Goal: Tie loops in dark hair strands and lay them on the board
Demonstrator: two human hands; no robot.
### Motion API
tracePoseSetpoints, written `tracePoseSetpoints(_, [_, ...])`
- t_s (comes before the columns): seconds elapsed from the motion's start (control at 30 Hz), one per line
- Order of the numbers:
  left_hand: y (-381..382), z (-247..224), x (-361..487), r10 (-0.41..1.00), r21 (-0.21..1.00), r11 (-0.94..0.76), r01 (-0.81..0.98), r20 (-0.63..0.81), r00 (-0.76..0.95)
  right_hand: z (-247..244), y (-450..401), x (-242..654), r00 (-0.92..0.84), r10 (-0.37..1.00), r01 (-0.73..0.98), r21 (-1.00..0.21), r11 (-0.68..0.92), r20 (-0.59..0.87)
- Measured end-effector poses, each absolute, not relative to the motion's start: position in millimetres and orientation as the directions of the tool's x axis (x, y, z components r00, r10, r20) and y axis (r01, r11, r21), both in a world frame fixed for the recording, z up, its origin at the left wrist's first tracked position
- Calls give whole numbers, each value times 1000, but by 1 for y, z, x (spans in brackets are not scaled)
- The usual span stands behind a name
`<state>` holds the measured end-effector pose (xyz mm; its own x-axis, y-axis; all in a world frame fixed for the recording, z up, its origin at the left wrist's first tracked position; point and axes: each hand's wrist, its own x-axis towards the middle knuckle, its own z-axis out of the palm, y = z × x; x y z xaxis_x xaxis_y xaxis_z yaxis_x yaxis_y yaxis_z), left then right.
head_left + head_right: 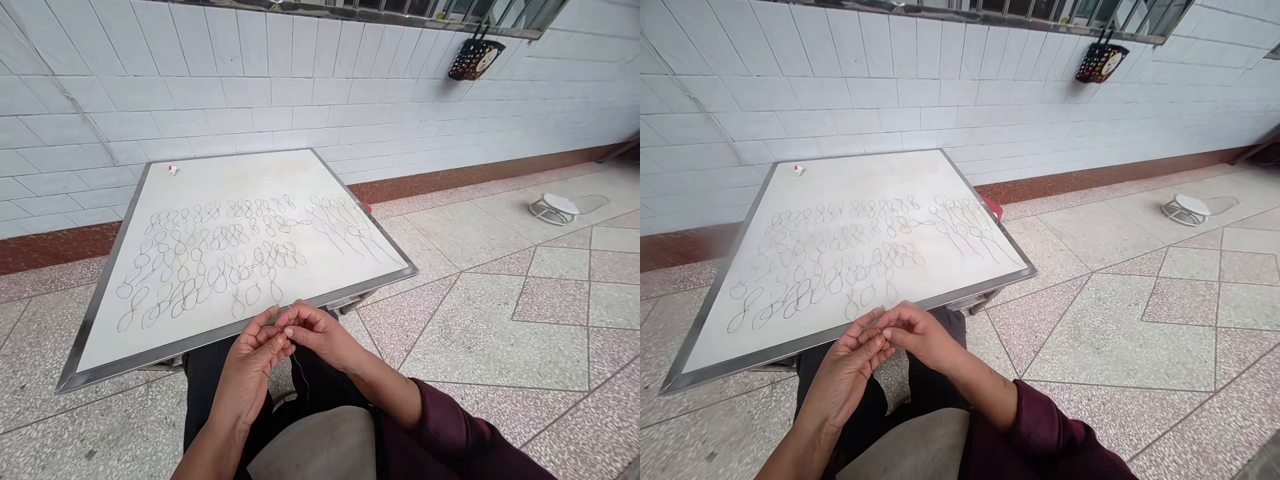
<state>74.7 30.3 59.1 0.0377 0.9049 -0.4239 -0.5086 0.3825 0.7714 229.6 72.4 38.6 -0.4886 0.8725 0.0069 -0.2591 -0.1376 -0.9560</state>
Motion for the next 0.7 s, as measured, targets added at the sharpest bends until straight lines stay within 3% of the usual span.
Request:
tracePoseSetpoints(0.3, [25, 56, 73, 923, 775, 336, -535, -385, 22, 40, 68, 225, -432, 902, -170, -982, -85, -4])
tracePoseSetpoints(0.5, [24, 57, 70, 917, 795, 363, -485, -396, 36, 46, 74, 229, -569, 818, -244, -930, -274, -92])
tracePoseSetpoints(0.7, [25, 54, 73, 915, 806, 371, -462, -401, 34, 53, 77, 230, -565, 821, -209, -948, -241, -84])
